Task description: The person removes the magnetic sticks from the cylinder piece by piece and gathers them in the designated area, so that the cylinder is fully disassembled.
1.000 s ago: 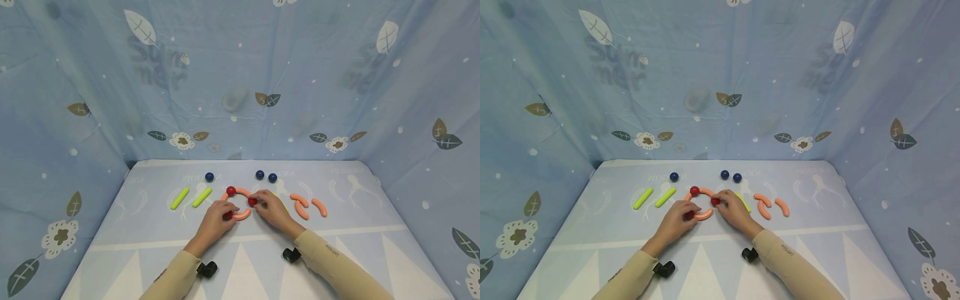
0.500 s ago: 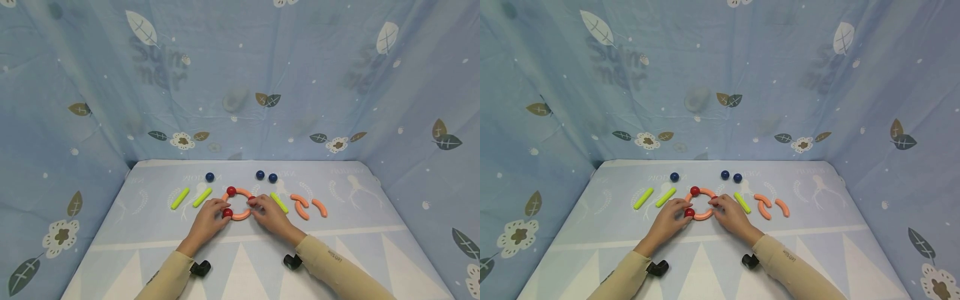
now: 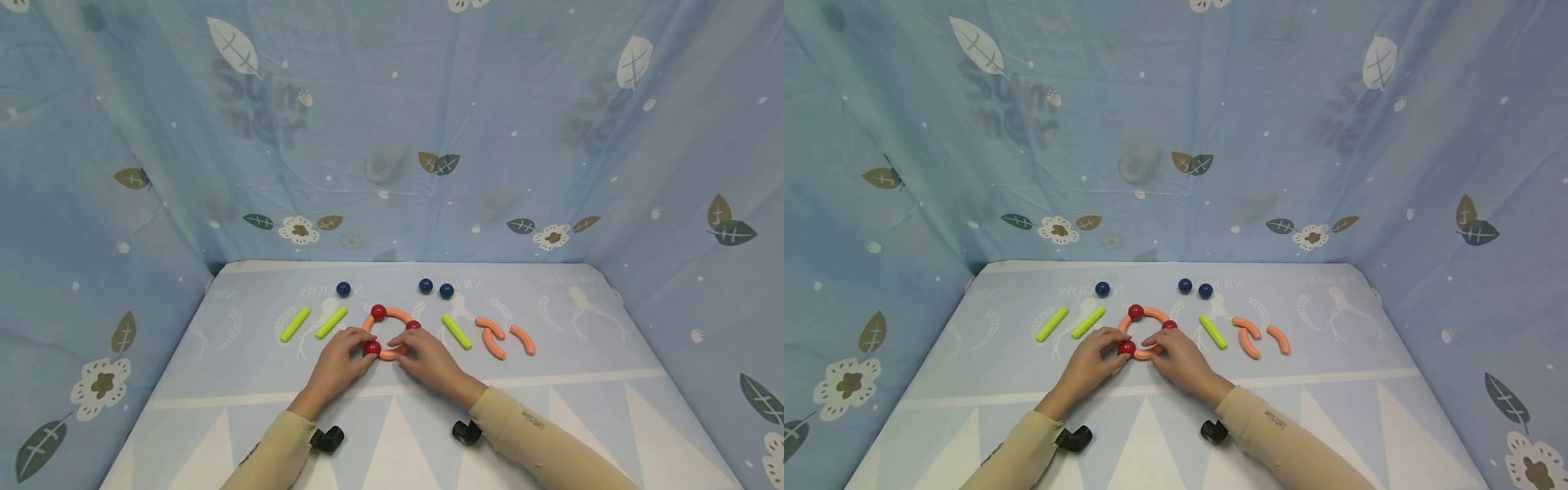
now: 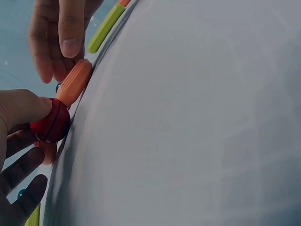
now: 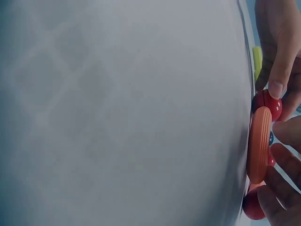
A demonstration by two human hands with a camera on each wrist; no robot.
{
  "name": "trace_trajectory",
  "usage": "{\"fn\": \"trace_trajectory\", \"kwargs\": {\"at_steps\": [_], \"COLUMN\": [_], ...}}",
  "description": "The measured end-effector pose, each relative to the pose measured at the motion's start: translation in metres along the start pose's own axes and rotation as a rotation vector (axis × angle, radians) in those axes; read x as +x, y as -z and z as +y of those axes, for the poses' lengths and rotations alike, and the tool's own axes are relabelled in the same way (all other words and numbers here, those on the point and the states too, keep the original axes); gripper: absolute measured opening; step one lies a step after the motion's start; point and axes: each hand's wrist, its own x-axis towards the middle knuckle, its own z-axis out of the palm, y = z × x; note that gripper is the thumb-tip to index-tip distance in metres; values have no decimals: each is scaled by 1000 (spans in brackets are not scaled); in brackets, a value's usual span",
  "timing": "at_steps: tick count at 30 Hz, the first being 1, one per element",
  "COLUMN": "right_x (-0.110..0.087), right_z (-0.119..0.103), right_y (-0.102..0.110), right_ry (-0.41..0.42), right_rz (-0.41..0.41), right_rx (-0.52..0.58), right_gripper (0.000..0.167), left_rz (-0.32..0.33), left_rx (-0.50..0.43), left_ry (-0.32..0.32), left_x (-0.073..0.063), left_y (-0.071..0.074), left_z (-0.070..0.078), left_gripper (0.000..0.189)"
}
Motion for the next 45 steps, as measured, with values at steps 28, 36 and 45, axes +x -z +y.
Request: {"fn": "trace_trajectory", "kwargs": {"at_steps": [28,36,45], "right_x": [8,5,1], "right_z": [-5,-9,-8], "right_y": [-7,-5,-2], "right_ry": [-12,-24,-45], "right_rz": [-54,-52,-48], "right_rx": [-12,16,28], "right_gripper": [15,13,13], "left_rz": [0,7,-5], "left_rx": [-122,-121,-118], "left_ry": [-15,-7,7], "left_x": [1,1,1], "left_y": [-3,-4,-4], "left_z": [-5,-5,-4], "left_gripper": [24,25,26]}}
